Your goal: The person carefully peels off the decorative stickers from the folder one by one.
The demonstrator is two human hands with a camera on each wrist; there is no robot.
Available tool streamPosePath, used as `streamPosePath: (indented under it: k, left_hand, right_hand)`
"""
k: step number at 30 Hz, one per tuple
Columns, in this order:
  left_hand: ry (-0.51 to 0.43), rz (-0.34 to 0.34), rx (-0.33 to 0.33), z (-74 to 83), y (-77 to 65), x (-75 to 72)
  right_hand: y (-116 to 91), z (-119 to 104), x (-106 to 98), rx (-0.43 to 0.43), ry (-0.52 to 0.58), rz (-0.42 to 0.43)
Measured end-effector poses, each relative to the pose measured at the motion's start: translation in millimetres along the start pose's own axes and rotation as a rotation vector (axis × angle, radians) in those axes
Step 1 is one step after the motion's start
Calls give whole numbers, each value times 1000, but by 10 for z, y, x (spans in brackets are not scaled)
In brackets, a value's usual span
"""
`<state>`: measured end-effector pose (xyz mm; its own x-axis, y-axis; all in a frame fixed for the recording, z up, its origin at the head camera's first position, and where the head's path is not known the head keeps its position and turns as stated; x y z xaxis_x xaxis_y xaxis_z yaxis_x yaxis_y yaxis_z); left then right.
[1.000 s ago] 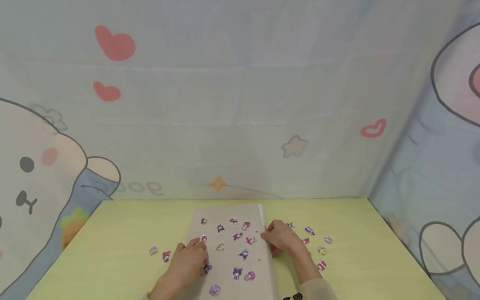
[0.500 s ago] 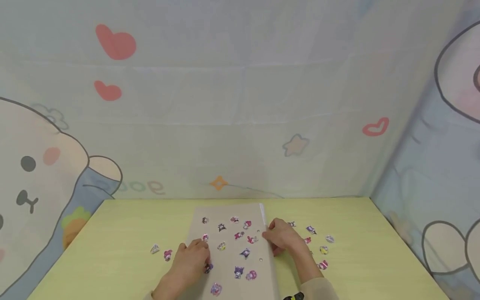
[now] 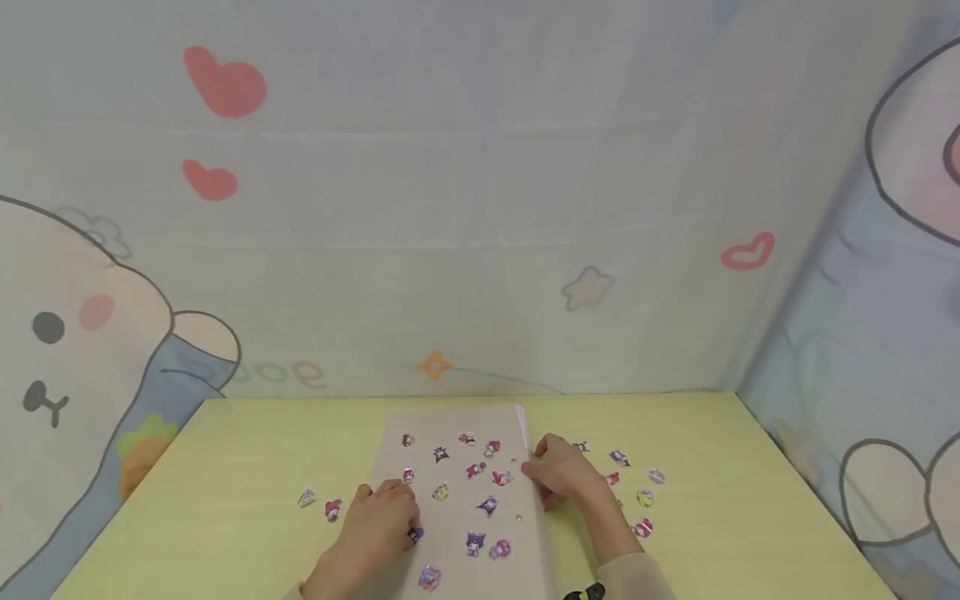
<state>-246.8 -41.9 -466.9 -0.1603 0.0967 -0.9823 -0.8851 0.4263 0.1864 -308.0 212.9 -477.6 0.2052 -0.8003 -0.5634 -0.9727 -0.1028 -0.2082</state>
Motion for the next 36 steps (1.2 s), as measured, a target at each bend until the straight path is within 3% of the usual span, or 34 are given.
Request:
streamPosePath:
  k: [8, 18, 27, 36]
  left_hand:
    - [44, -6, -23, 17, 13, -54]
    - [29, -48, -45, -6, 14, -39]
    - [53, -9, -43, 2, 4, -43]
    - [42, -25, -61, 1, -1, -35]
  right_hand:
    - [-10, -24, 0, -11, 11, 0]
    - [-20, -40, -15, -17, 11, 4]
    - [-2, -44, -8, -19, 12, 6]
    - [-13, -38, 5, -18, 9, -1]
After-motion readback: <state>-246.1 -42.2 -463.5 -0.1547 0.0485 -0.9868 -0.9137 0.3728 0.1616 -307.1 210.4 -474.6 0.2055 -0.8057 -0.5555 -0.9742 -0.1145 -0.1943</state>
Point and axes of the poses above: each hand's wrist, its own y-axis towards the middle knuckle, its own x-axis out of the palm, z = x × y, the point moved 4 cm from there along y, towards the middle knuckle, and after that the axes turned 1 degree about -y, right-handed, at the moved point
